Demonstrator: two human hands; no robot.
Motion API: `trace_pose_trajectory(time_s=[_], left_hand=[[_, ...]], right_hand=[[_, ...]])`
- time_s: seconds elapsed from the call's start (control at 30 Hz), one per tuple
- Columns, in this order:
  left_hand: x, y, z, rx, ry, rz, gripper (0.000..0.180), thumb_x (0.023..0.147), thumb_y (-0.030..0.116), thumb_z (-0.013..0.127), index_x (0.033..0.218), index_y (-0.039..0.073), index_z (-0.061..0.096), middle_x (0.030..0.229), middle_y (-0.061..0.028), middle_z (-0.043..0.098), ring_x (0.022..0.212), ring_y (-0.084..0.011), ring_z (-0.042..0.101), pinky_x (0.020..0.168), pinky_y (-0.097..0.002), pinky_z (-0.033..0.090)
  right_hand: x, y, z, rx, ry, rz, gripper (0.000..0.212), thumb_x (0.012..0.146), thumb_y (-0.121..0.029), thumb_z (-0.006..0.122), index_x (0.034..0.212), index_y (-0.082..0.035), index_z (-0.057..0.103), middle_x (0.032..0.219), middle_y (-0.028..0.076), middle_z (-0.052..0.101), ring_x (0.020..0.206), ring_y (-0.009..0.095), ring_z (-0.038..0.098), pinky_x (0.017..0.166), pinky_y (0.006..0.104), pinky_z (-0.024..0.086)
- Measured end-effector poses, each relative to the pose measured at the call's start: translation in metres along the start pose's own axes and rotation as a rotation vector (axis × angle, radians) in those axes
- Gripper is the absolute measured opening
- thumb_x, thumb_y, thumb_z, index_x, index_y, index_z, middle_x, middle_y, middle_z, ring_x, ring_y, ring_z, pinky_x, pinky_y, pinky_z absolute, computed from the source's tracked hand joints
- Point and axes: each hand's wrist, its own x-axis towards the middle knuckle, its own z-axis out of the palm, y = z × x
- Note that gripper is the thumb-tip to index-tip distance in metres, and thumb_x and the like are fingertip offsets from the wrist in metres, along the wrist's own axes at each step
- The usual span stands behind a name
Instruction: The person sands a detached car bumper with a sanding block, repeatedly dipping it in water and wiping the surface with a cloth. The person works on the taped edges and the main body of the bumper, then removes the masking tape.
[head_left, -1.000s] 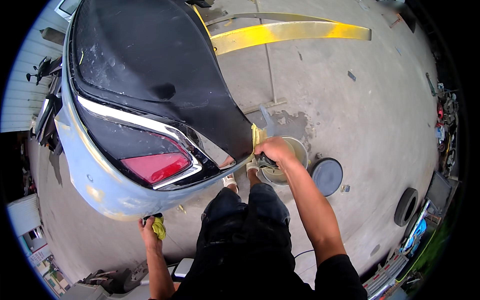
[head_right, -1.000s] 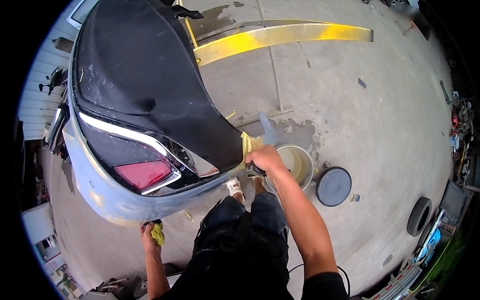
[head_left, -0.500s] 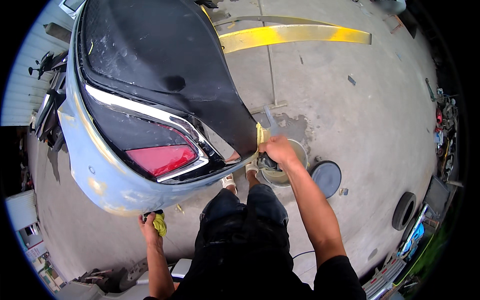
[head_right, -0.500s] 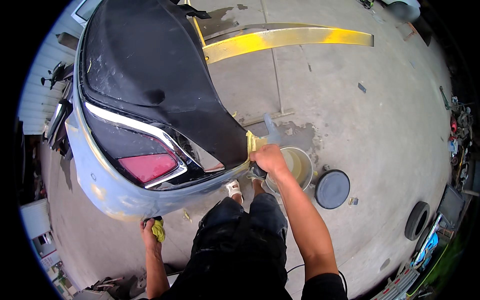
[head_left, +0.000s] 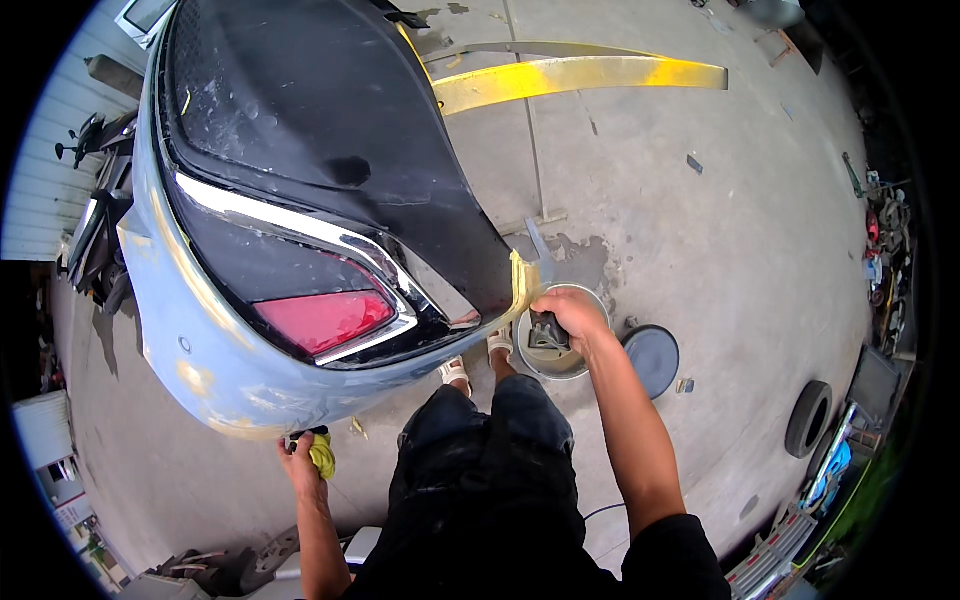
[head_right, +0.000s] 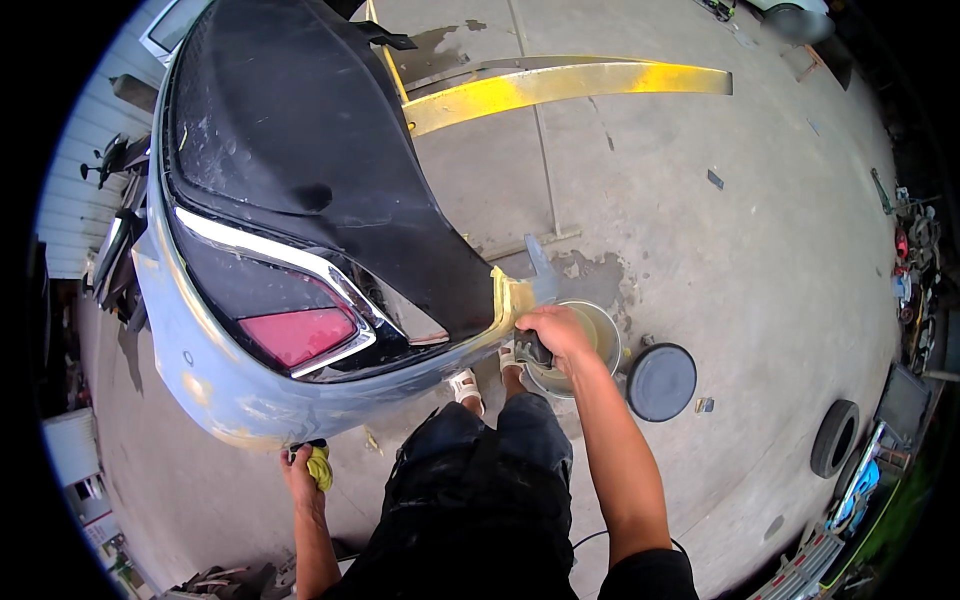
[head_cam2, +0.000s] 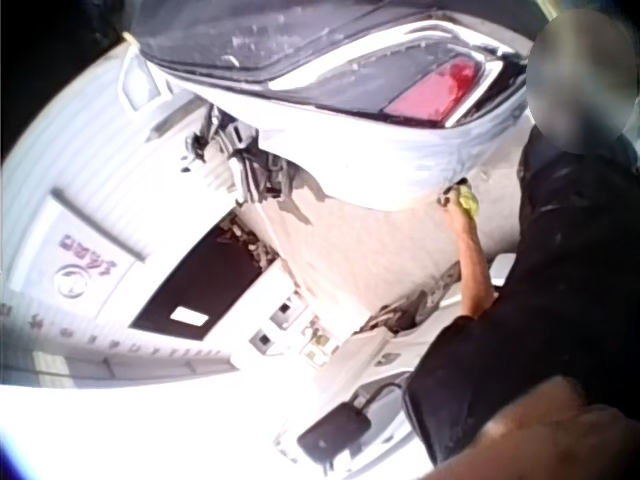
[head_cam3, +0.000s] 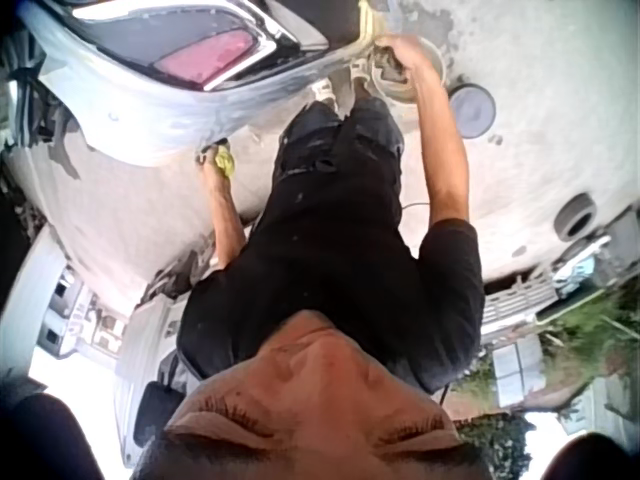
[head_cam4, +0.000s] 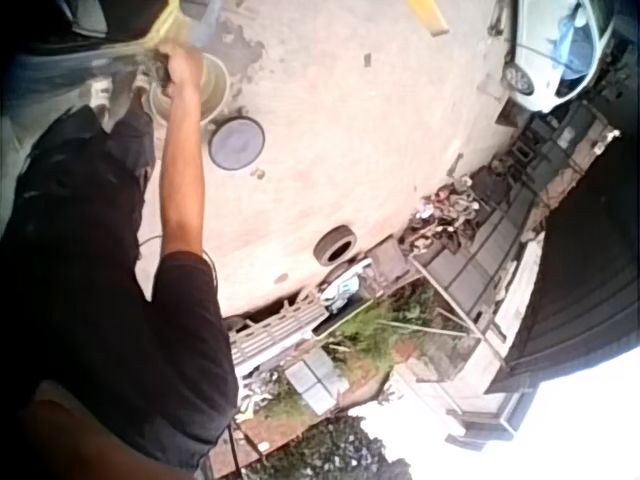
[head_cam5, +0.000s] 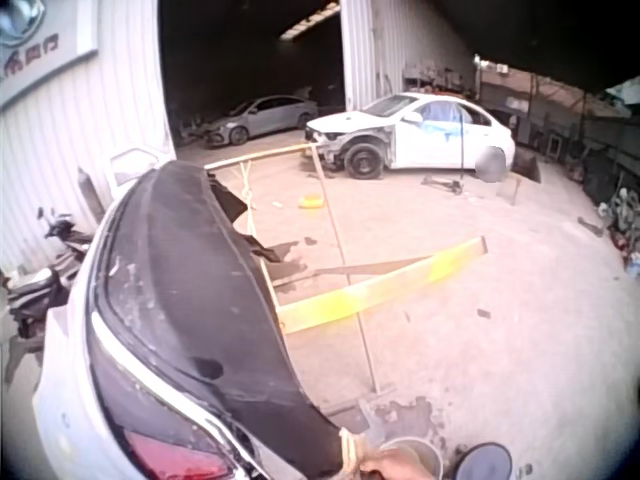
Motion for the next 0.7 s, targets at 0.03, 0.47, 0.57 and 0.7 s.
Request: trace_pose_trajectory(time_s=[0.03, 0.47, 0.57, 0.7], left_hand=[[0.003, -0.004, -0.003, -0.009, 0.003, 0.006, 0.077, 0.082, 0.005, 0.071, 0.145, 0.002, 0.028, 0.12, -0.015, 0.057, 0.1, -0.0248, 0.061, 0.082, -0.0369, 0.053], [0.009, -0.006, -0.009, 0.009, -0.037, 0.018, 0.069, 0.082, 0.005, 0.072, 0.141, 0.003, 0.035, 0.118, -0.0132, 0.058, 0.101, -0.0234, 0.061, 0.081, -0.0365, 0.053], [0.01, -0.009, -0.012, 0.031, 0.011, 0.03, 0.059, 0.083, 0.007, 0.071, 0.131, 0.004, 0.037, 0.107, -0.0124, 0.061, 0.086, -0.0241, 0.065, 0.071, -0.0348, 0.055], [0.004, -0.003, -0.005, 0.023, -0.007, 0.041, 0.063, 0.083, 0.007, 0.071, 0.134, 0.003, 0.035, 0.111, -0.0131, 0.06, 0.091, -0.0246, 0.064, 0.074, -0.0356, 0.055]], right_hand=[[-0.001, 0.001, -0.003, 0.016, 0.014, -0.022, 0.011, 0.08, -0.007, 0.073, 0.086, -0.001, 0.066, 0.079, 0.008, 0.066, 0.067, 0.016, 0.063, 0.062, 0.0318, 0.052], [0.013, 0.01, 0.022, -0.174, 0.189, -0.404, 0.015, 0.083, -0.011, 0.077, 0.083, -0.001, 0.066, 0.075, 0.0, 0.065, 0.067, 0.006, 0.055, 0.061, 0.0249, 0.045], [0.014, 0.021, 0.021, -0.149, 0.137, -0.395, 0.015, 0.082, -0.012, 0.077, 0.082, -0.002, 0.065, 0.073, -0.002, 0.064, 0.065, 0.005, 0.052, 0.06, 0.0248, 0.044], [0.024, 0.014, 0.023, -0.165, 0.187, -0.405, 0.015, 0.081, -0.012, 0.076, 0.079, -0.001, 0.066, 0.069, -0.002, 0.062, 0.063, 0.006, 0.051, 0.058, 0.026, 0.043]])
